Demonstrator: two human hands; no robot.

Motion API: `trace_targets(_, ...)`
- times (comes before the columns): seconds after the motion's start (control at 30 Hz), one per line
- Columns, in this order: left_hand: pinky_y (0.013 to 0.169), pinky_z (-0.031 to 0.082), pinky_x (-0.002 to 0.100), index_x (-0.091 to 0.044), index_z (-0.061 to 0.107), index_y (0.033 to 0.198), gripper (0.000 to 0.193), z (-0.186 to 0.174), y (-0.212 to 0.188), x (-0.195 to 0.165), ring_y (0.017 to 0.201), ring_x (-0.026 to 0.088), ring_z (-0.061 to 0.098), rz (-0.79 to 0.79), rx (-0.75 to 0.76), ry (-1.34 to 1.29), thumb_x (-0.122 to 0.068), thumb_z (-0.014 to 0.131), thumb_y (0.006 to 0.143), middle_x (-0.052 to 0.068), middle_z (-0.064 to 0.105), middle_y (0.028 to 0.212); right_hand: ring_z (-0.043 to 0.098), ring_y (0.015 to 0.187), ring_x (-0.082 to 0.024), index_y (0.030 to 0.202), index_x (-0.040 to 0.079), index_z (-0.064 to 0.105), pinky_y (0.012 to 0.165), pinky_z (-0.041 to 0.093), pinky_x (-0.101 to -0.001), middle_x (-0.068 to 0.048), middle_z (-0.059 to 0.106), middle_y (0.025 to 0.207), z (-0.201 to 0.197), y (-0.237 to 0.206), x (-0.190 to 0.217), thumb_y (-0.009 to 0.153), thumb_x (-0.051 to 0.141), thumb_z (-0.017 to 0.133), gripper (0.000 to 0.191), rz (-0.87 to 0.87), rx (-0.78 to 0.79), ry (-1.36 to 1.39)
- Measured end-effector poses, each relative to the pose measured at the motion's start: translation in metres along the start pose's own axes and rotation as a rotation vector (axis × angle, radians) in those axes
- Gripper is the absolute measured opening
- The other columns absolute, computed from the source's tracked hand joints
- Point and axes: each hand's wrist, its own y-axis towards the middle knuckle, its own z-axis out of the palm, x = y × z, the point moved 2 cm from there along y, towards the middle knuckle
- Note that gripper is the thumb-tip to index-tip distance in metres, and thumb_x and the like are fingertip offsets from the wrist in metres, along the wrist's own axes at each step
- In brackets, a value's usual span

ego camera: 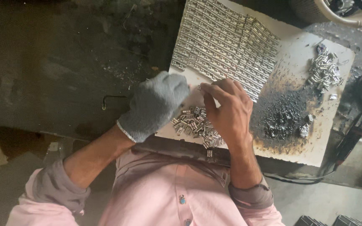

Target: The person repeatedly picks small metallic electronic components from a pile on a workbench and places them into slots on a white board. The person wears a glove on the left hand and uses both hands to handle the components one by one.

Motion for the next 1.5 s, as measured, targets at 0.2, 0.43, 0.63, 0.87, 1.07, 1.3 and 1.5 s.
trace_targets(0.2,0.073,0.058,0.036,-0.005,0.07,0.097,0.02,-0.008,-0.008,0.003,0.098,0.026,0.063,-0.015,0.055,-0.148,-0.011,0.077,0.08,0.006,0.064,0.11,0.068,0.091,-0.027,0.112,0.007,0.077,0.078,0.054,-0.0401,-0.007,0.07,0.102,-0.003,-0.007,0.004,0.091,0.005,0.077,0.022,0.013,0.047,0.049)
trace_targets(0.43,0.08,0.058,0.042,-0.003,0.071,0.105,0.032,0.001,0.004,0.006,0.101,0.031,0.066,-0.056,-0.084,-0.253,-0.013,0.077,0.076,0.011,0.064,0.11,0.068,0.087,-0.025,0.102,0.01,0.079,0.072,0.053,-0.0389,-0.005,0.07,0.096,0.004,0.0,0.003,0.087,0.005,0.078,0.016,0.04,0.055,0.01)
trace_targets(0.63,0.077,0.057,0.043,-0.002,0.069,0.099,0.022,0.007,0.001,0.009,0.093,0.032,0.066,-0.137,-0.098,-0.215,-0.017,0.08,0.088,0.013,0.063,0.105,0.067,0.084,-0.021,0.103,0.01,0.079,0.07,0.053,-0.0366,-0.004,0.07,0.095,0.006,0.001,-0.001,0.091,0.006,0.078,0.013,0.079,0.066,0.046)
trace_targets(0.87,0.073,0.057,0.039,-0.007,0.073,0.112,0.032,0.014,0.009,0.012,0.087,0.028,0.068,-0.165,-0.149,-0.192,-0.011,0.079,0.081,0.01,0.06,0.098,0.068,0.087,-0.024,0.108,0.008,0.078,0.075,0.053,-0.0377,-0.007,0.07,0.096,0.016,0.015,0.0,0.09,0.004,0.078,0.018,0.053,0.019,0.038)
trace_targets(1.07,0.071,0.056,0.04,-0.007,0.069,0.119,0.039,0.02,0.007,0.014,0.086,0.029,0.067,-0.228,-0.183,-0.233,-0.012,0.08,0.082,0.01,0.061,0.102,0.068,0.083,-0.023,0.108,0.007,0.075,0.073,0.053,-0.0372,-0.007,0.071,0.097,0.019,0.017,-0.003,0.093,0.004,0.077,0.016,0.074,-0.003,0.052)
trace_targets(1.3,0.067,0.053,0.043,-0.006,0.068,0.107,0.032,0.017,0.008,0.013,0.082,0.032,0.067,-0.233,-0.183,-0.25,-0.014,0.083,0.079,0.013,0.06,0.099,0.066,0.073,-0.016,0.105,0.007,0.07,0.066,0.052,-0.0333,-0.004,0.072,0.093,0.023,0.018,-0.006,0.094,0.008,0.078,0.013,0.146,0.002,0.151)
trace_targets(1.5,0.07,0.056,0.04,-0.006,0.068,0.104,0.022,-0.033,0.003,0.008,0.08,0.025,0.067,-0.033,0.046,-0.239,-0.021,0.081,0.095,0.009,0.061,0.095,0.068,0.082,-0.019,0.106,0.01,0.077,0.072,0.052,-0.036,-0.003,0.074,0.102,-0.016,0.0,0.004,0.091,0.016,0.077,0.016,0.021,0.209,0.12)
